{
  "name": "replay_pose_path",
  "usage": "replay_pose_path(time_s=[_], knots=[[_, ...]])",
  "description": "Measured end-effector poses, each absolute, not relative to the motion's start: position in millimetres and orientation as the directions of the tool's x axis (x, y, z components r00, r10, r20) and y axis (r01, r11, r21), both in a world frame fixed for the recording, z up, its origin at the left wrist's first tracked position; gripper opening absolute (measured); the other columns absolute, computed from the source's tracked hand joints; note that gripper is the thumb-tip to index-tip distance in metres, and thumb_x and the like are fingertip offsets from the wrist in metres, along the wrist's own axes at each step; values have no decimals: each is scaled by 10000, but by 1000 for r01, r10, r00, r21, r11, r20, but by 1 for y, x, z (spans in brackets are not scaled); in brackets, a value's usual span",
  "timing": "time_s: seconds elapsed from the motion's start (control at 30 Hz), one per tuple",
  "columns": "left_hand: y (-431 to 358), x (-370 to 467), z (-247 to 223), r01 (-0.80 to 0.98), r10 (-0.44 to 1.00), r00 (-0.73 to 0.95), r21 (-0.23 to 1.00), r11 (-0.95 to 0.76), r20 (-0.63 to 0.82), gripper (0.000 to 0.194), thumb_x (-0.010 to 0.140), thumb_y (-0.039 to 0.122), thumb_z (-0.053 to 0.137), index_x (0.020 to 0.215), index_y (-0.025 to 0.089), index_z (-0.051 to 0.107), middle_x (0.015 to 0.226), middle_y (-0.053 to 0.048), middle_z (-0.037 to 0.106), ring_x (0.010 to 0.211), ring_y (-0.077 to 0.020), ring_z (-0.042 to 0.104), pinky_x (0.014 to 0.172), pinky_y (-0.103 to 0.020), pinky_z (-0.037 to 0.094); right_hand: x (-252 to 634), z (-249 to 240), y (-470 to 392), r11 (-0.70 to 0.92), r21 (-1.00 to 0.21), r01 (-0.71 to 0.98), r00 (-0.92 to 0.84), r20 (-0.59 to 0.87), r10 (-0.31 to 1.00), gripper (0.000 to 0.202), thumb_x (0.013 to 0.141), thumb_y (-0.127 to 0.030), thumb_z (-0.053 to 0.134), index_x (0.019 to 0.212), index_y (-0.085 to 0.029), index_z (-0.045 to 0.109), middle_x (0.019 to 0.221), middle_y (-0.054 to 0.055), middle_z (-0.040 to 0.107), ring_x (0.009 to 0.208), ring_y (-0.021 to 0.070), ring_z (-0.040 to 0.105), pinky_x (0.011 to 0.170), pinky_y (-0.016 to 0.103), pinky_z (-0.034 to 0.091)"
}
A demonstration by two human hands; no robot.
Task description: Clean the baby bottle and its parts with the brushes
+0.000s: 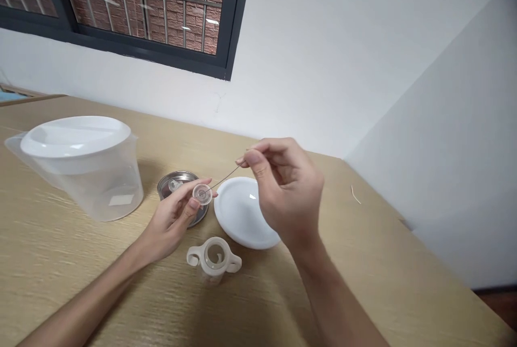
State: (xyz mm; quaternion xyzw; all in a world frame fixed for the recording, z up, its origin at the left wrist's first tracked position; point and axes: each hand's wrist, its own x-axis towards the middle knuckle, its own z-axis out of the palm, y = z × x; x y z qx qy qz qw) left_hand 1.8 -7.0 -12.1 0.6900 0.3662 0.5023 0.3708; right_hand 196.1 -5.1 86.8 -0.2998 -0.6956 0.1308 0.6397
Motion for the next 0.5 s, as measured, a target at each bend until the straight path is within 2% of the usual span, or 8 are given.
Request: replay_pose_path(time_s=[0.2,0.37,0.5], knots=[[-6,3,-14,82,883,218,894,-441,415,451,1005,419,471,1383,178,510,1210,-122,703,1101,-239,638,953,-328,484,181,67,5,750,-642,159,-58,752,656,35,925,-184,604,901,-207,616,820,-6,693,783,127,703,763,275,584],[-5,4,-14,47,890,211,905,-422,404,462,996,442,484,1366,169,524,1224,-132,682,1053,-237,625,909,-326,480,175,57,10,708,-688,159,-115,699,705,52,925,-207,594,879,-210,618,817,-7,680,779,125,690,768,272,572],[-5,4,-12,23,899,191,913,-406,395,441,984,450,509,1334,186,553,1126,-101,686,990,-217,605,870,-301,470,171,52,11,714,-673,195,-145,700,700,65,922,-199,592,871,-207,631,821,-14,677,776,114,669,737,243,546]])
